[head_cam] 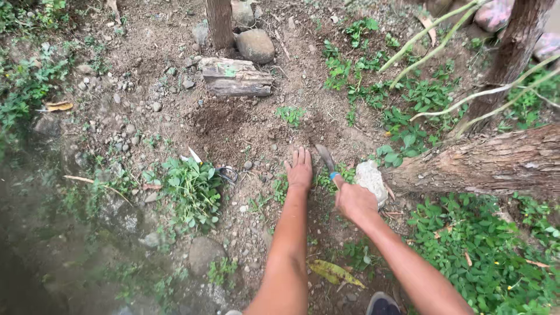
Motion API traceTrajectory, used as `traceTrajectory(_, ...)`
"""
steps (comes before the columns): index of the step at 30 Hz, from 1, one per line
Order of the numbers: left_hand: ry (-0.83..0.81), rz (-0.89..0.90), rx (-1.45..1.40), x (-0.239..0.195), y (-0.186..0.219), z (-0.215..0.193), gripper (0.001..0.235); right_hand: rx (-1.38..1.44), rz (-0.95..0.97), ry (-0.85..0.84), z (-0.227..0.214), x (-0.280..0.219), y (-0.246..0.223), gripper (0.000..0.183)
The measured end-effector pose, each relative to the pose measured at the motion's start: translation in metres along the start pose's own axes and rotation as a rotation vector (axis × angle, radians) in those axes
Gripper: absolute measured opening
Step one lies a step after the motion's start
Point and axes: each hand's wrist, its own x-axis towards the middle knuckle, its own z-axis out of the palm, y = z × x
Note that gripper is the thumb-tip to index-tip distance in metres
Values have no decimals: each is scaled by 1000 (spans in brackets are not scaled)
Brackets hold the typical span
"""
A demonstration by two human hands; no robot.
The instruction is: The person uses a trowel to dig a hole in the dirt near a tree trunk, clearing away small plants and debris by hand and with the tool.
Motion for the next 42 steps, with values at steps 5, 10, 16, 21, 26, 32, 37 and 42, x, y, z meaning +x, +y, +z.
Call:
traceTrajectory(5, 19, 36, 62, -2, -3, -6, 60, 425, -176, 320, -27, -4, 32, 41)
traceTrajectory(10, 8, 19, 33, -5, 2, -16, 59, -169, 68, -37, -59, -32, 26, 34)
traceTrajectory(16, -1, 13, 55, -5, 6, -28, 67, -252, -104, 153, 3, -17, -2, 31)
traceTrajectory(21, 15, 27, 41, -7, 3, -22, 61, 0, -5, 1, -3, -6, 11, 37)
traceTrajectory(26, -17, 12, 64, -5, 6, -20, 63, 120, 14, 88, -25, -7, 22, 54)
traceTrajectory(32, -5, 33, 117, -6, 4, -21, 67, -155, 8, 22, -79, -29, 41, 38)
traceTrajectory(37, -27, 23, 102, -10, 7, -23, 63, -245, -108, 111, -23, -18, 9, 35)
traceTrajectory(42, 81, 58, 120, 1, 0, -16, 63, -83, -78, 104, 25, 6, 12, 30)
